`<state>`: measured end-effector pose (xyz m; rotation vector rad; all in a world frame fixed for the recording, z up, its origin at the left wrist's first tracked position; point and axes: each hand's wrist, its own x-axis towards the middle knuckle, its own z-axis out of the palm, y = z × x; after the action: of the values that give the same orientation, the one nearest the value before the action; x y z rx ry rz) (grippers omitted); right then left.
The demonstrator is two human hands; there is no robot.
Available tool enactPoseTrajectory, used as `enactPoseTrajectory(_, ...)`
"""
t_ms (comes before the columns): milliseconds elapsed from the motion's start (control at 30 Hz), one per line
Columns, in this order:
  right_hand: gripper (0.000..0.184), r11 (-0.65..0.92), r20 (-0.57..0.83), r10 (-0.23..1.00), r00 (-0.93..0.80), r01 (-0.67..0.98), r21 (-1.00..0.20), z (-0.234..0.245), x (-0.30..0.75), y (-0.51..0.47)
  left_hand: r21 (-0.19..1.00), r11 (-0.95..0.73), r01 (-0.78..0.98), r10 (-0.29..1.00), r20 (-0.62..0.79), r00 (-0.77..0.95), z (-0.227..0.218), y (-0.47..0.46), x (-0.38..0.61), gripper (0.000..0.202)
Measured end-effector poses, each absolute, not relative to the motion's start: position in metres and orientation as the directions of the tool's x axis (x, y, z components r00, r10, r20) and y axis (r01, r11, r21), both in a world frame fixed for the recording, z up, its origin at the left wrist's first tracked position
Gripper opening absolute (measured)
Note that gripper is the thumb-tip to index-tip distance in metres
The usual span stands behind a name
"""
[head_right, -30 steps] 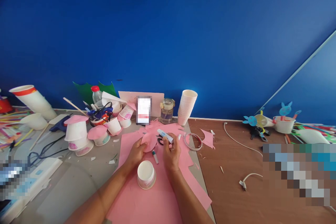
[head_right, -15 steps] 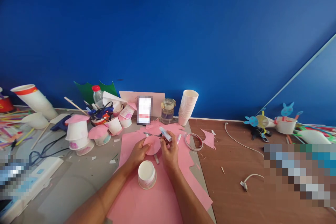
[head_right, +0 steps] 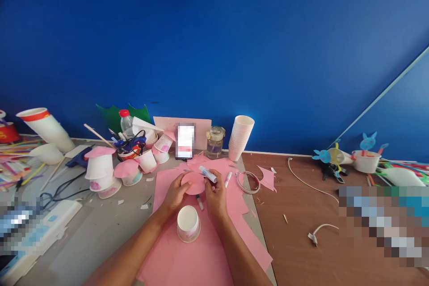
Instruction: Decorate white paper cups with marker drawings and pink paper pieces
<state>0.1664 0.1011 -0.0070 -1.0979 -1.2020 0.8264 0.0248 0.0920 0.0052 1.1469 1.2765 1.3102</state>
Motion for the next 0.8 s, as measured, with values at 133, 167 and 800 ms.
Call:
enactPoseTrajectory(133, 0.027, 0.27, 0.272, 0.941, 0.2, 0.036, -0.962, -0.006, 0.162, 0.098, 0.997, -0.014, -0.078, 0.98, -0.002, -0.198, -0.002, 0.094, 0.024, 0.041)
enactPoseTrajectory(167, 0.027, 0.269, 0.272, 0.942, 0.195, 0.041, -0.962, -0.005, 0.161, 0.098, 0.996, -0.015, -0.088, 0.979, -0.004, -0.203, -0.002, 0.094, 0.024, 0.04)
enactPoseTrajectory(800, 0.03, 0.153, 0.125, 0.943, 0.308, -0.066, -0.986, -0.006, 0.16, 0.098, 0.994, 0.034, -0.101, 0.999, -0.031, 0.036, 0.013, 0.083, 0.037, 0.023)
